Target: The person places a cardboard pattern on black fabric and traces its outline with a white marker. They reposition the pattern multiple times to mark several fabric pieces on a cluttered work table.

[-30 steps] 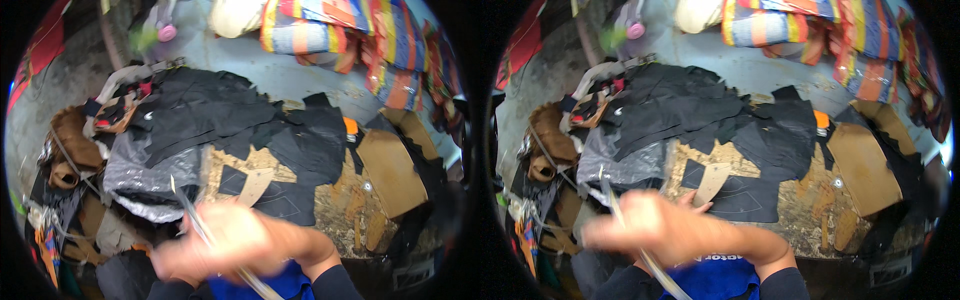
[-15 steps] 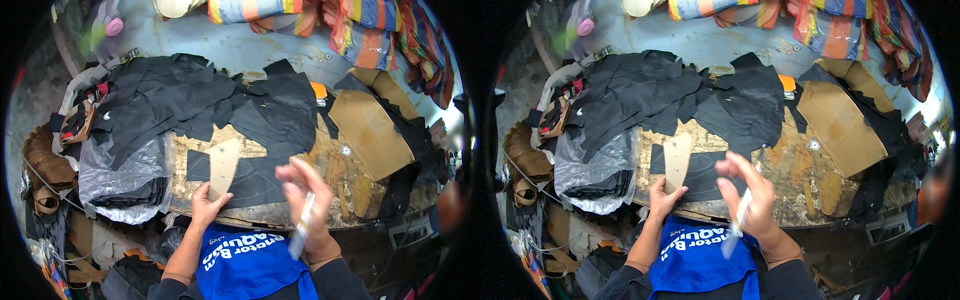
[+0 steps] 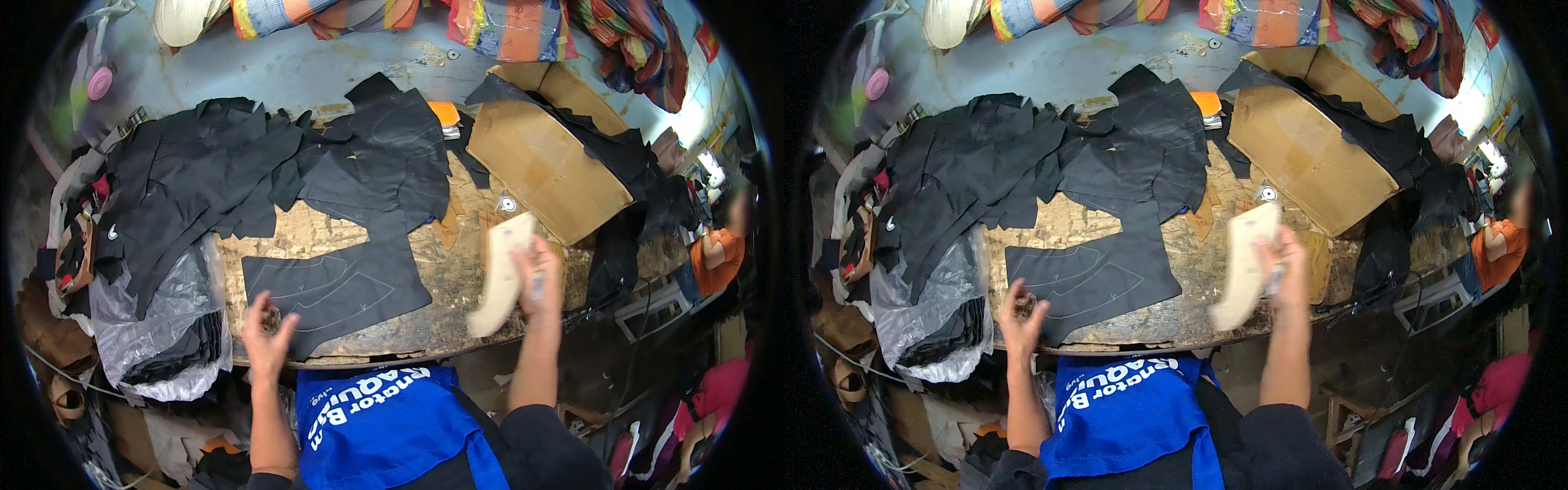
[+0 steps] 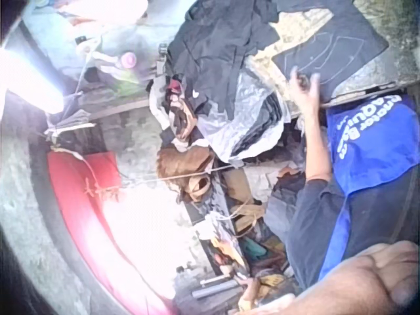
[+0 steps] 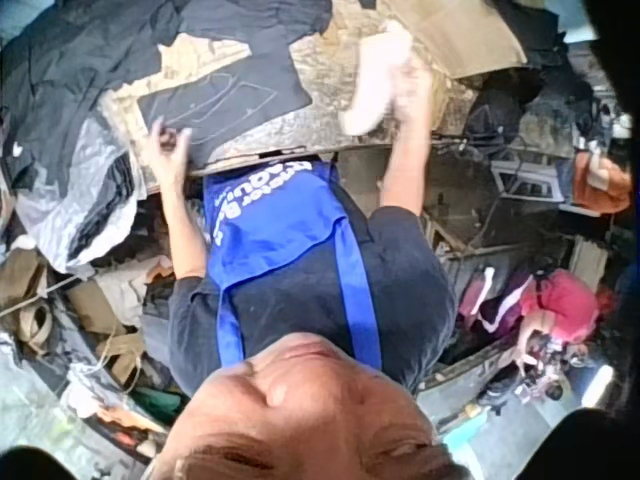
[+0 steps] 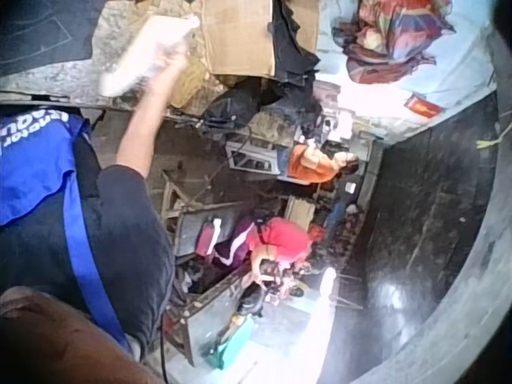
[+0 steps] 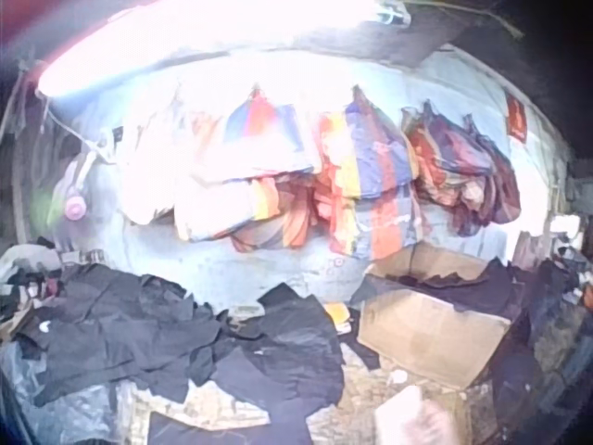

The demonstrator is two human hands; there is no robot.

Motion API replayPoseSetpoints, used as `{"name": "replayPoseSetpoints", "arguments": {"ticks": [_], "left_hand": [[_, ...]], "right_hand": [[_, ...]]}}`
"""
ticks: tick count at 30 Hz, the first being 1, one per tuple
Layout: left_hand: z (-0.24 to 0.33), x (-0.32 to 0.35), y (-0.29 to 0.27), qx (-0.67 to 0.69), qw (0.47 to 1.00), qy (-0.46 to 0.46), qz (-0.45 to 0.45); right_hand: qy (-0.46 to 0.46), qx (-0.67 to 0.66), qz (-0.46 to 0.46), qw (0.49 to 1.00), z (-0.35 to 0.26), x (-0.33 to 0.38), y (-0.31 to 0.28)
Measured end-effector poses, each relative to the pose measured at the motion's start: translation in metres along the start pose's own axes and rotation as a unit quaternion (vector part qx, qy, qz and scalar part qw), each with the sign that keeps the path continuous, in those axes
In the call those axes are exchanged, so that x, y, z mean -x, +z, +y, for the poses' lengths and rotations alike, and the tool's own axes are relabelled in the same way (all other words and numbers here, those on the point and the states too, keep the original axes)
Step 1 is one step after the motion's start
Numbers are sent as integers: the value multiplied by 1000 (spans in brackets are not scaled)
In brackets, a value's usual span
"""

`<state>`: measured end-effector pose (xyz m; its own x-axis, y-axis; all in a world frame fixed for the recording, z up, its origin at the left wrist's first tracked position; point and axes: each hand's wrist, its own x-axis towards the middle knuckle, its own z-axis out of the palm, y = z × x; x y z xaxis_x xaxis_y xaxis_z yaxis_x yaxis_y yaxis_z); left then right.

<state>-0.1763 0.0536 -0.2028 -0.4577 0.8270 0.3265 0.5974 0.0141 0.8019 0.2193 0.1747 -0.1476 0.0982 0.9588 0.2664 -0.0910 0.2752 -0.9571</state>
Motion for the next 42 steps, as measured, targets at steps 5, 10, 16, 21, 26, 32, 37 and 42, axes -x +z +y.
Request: {"name": "replayPoseSetpoints", "arguments": {"ticks": [5, 10, 16, 21, 26, 32, 37, 42], "left_hand": [[-35, -11, -14, -129, 990, -6, 57], [-35, -5, -8, -181, 982, 21, 41], [-34, -7, -10, -206, 978, 16, 16], [-34, -6, -10, -202, 979, 9, 29], [-23, -19, -6, -165, 978, -111, 67], [-24, -47, 13, -321, 928, -149, 114], [-35, -47, 8, -252, 951, -155, 95], [-39, -46, 9, -213, 964, -131, 90]], "right_hand": [[-24, 68, 109, 992, -33, -24, -93], [-1, 19, 272, 962, -55, -25, -122], [-73, -32, 212, 974, -62, -12, -135], [-98, 205, 224, 948, -26, -47, -142], [-129, 623, 198, 746, 7, -54, -111], [-92, 421, 100, 897, 58, -55, -33], [-79, 399, 71, 911, 76, -62, 14], [-110, 401, 12, 909, 82, -63, 74]]}}
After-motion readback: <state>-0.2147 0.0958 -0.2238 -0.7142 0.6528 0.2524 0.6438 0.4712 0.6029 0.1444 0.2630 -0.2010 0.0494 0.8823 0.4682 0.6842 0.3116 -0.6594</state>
